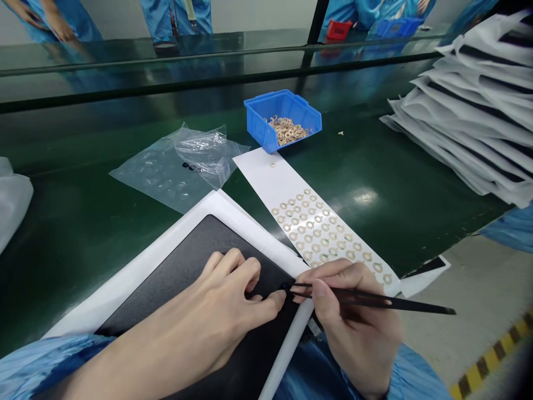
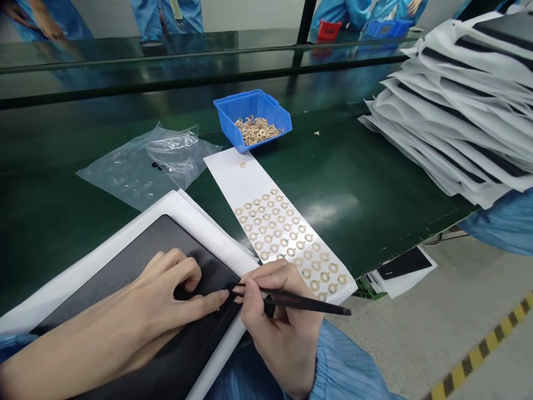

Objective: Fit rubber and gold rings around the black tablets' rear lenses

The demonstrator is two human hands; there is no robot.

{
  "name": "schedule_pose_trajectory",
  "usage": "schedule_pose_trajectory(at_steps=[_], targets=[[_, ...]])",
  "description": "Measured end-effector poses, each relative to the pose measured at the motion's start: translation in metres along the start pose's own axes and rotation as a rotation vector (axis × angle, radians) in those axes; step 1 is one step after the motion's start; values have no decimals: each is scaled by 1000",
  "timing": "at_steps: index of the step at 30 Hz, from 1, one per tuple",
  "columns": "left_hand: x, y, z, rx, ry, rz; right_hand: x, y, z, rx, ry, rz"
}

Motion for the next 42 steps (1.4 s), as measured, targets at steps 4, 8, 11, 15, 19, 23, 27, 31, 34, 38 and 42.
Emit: schedule_pose_trajectory(at_steps=[4, 8, 11, 15, 19, 23, 27, 31, 34, 38, 42], targets=[[0, 1, -3, -70, -28, 13, 1, 0, 4, 23, 37, -21], [0, 0, -4, -113, -38, 45, 0, 0, 8, 44, 56, -33], [0, -1, -3, -118, -29, 63, 0, -2, 9, 50, 64, -27], [0, -2, -3, -109, -22, 65, -1, -3, 5, 38, 41, -8], [0, -3, -3, -123, -26, 80, -3, -4, 4, 59, 37, 18], [0, -3, -4, -139, -35, 81, -2, -4, 1, 43, 28, 43], [0, 0, -4, -116, -35, 43, 0, -2, -3, -11, 27, 16], [0, 2, -3, -73, -23, 18, 0, -4, -1, -3, 39, 31], [1, 1, -2, -59, -11, 20, -1, -5, 1, 13, 30, 34], [1, -1, -2, -71, -9, 36, -3, -5, 2, 39, 28, 46], [0, -1, -3, -101, -32, 42, -3, -6, 0, 52, 37, 77]])
Point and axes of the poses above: each hand's wrist, its own x-axis away from the middle knuckle, its own y-axis out of the back of the hand, z = x × y, the point moved 9 cm from there along -x, towards the middle knuckle, and after that the axes turned 11 degrees about -y, right-handed, at the moved point
